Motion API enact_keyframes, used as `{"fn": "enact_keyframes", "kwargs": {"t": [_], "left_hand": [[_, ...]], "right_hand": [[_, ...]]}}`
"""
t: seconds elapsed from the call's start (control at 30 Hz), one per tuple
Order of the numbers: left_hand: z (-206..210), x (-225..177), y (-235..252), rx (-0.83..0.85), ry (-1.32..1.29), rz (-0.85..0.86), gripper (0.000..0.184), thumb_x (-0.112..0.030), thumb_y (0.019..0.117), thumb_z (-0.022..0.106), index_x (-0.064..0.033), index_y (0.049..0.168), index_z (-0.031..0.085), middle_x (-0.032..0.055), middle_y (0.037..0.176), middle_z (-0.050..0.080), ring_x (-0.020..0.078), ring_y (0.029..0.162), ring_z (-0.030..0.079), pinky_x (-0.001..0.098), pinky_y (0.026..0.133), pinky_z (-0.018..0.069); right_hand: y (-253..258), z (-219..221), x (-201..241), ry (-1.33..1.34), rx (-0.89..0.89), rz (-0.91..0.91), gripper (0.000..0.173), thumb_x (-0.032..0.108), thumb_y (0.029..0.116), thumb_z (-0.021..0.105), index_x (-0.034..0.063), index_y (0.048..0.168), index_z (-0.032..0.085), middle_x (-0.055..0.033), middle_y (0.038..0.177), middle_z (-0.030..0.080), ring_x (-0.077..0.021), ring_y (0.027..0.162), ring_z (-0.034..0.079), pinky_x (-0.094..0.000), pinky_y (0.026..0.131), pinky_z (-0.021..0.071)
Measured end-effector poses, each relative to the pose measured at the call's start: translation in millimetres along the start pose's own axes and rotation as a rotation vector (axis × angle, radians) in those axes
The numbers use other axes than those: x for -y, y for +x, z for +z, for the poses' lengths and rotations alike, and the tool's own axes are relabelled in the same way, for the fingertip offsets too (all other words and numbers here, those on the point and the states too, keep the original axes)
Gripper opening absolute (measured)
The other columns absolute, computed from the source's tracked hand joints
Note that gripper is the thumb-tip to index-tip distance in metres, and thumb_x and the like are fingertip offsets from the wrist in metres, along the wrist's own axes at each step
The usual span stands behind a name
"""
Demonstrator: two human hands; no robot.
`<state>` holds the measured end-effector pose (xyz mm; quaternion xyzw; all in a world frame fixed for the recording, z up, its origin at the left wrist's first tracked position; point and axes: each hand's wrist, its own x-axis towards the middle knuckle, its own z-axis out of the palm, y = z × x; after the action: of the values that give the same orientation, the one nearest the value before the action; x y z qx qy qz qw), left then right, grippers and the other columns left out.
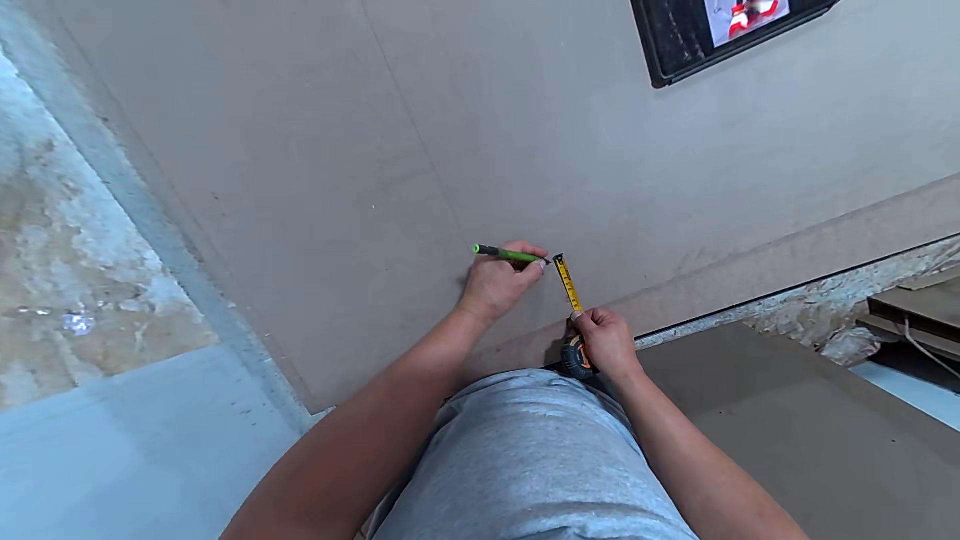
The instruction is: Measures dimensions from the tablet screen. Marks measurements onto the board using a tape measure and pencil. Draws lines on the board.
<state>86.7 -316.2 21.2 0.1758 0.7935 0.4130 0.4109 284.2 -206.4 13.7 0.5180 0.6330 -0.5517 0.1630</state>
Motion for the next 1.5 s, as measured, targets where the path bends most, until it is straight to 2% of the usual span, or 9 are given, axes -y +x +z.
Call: {"fn": "enact_keyframes", "kwargs": {"t": [0.07, 0.23, 0.53, 0.7, 0.83, 0.93, 1.2, 1.37, 1.5], "left_hand": [[2, -5, 7, -0.018, -0.003, -0.006, 0.015, -0.023, 0.0941, 0.072, -0.0169, 0.107, 0.075, -0.0019, 0.087, 0.075, 0.0075, 0.076, 0.071, 0.0306, 0.073, 0.0612], [8, -10, 12, -0.090, 0.060, 0.033, 0.009, -0.020, 0.0887, 0.074, -0.0163, 0.097, 0.073, -0.0039, 0.077, 0.070, 0.0044, 0.066, 0.064, 0.0268, 0.063, 0.0538], [6, -11, 13, -0.049, 0.165, 0.040, 0.011, -0.023, 0.0907, 0.072, -0.0166, 0.099, 0.074, -0.0023, 0.082, 0.071, 0.0076, 0.073, 0.066, 0.0331, 0.070, 0.0553], [7, -10, 14, -0.054, 0.162, 0.048, 0.010, -0.023, 0.0904, 0.072, -0.0172, 0.098, 0.074, -0.0029, 0.081, 0.071, 0.0068, 0.072, 0.065, 0.0326, 0.069, 0.0545], [8, -7, 15, -0.068, 0.146, 0.074, 0.009, -0.024, 0.0902, 0.073, -0.0177, 0.097, 0.074, -0.0038, 0.079, 0.071, 0.0060, 0.069, 0.065, 0.0304, 0.066, 0.0553], [9, -7, 14, -0.071, 0.154, 0.064, 0.008, -0.023, 0.0905, 0.072, -0.0178, 0.096, 0.074, -0.0039, 0.079, 0.071, 0.0059, 0.069, 0.065, 0.0301, 0.066, 0.0550], [6, -7, 15, -0.045, 0.156, 0.069, 0.008, -0.024, 0.0921, 0.072, -0.0183, 0.098, 0.074, -0.0040, 0.081, 0.071, 0.0059, 0.071, 0.065, 0.0311, 0.068, 0.0547], [7, -7, 15, -0.051, 0.166, 0.088, 0.007, -0.023, 0.0913, 0.071, -0.0172, 0.096, 0.073, -0.0038, 0.081, 0.071, 0.0061, 0.070, 0.064, 0.0302, 0.067, 0.0533], [7, -8, 17, -0.058, 0.155, 0.075, 0.010, -0.024, 0.0911, 0.072, -0.0171, 0.098, 0.074, -0.0025, 0.081, 0.071, 0.0075, 0.071, 0.065, 0.0333, 0.068, 0.0548]], "right_hand": [[1, 0, 0, -0.009, 0.003, 0.005, 0.032, 0.037, 0.1029, 0.061, 0.0161, 0.081, 0.072, 0.0014, 0.074, 0.072, -0.0154, 0.068, 0.068, -0.0446, 0.065, 0.0547], [1, 0, 0, -0.016, 0.010, 0.024, 0.033, 0.038, 0.1033, 0.060, 0.0161, 0.082, 0.072, 0.0011, 0.075, 0.073, -0.0159, 0.070, 0.068, -0.0456, 0.067, 0.0546], [2, -1, 0, 0.005, 0.014, 0.001, 0.032, 0.036, 0.1027, 0.062, 0.0138, 0.083, 0.072, -0.0002, 0.075, 0.072, -0.0161, 0.068, 0.068, -0.0440, 0.065, 0.0553], [2, -1, -2, 0.028, 0.020, -0.015, 0.031, 0.036, 0.1027, 0.062, 0.0139, 0.082, 0.072, 0.0000, 0.075, 0.073, -0.0155, 0.068, 0.068, -0.0427, 0.064, 0.0553], [5, -11, -12, 0.252, 0.160, -0.064, 0.029, 0.027, 0.1067, 0.057, 0.0050, 0.095, 0.071, -0.0068, 0.082, 0.074, -0.0161, 0.071, 0.069, -0.0361, 0.067, 0.0582], [0, -19, -20, 0.426, 0.215, -0.099, 0.029, 0.022, 0.1083, 0.053, 0.0001, 0.097, 0.068, -0.0099, 0.079, 0.069, -0.0152, 0.068, 0.064, -0.0308, 0.063, 0.0550], [-29, -51, -47, 0.480, 0.119, 0.003, 0.029, 0.026, 0.1102, 0.048, 0.0048, 0.105, 0.067, -0.0085, 0.083, 0.069, -0.0150, 0.069, 0.064, -0.0302, 0.063, 0.0557], [-36, -66, -64, 0.539, 0.060, 0.004, 0.032, 0.025, 0.1109, 0.045, 0.0035, 0.103, 0.068, -0.0091, 0.082, 0.068, -0.0159, 0.069, 0.064, -0.0309, 0.063, 0.0561], [-42, -73, -67, 0.503, 0.012, 0.006, 0.037, 0.033, 0.1107, 0.045, 0.0053, 0.101, 0.069, -0.0083, 0.082, 0.068, -0.0155, 0.068, 0.063, -0.0310, 0.060, 0.0541]]}}
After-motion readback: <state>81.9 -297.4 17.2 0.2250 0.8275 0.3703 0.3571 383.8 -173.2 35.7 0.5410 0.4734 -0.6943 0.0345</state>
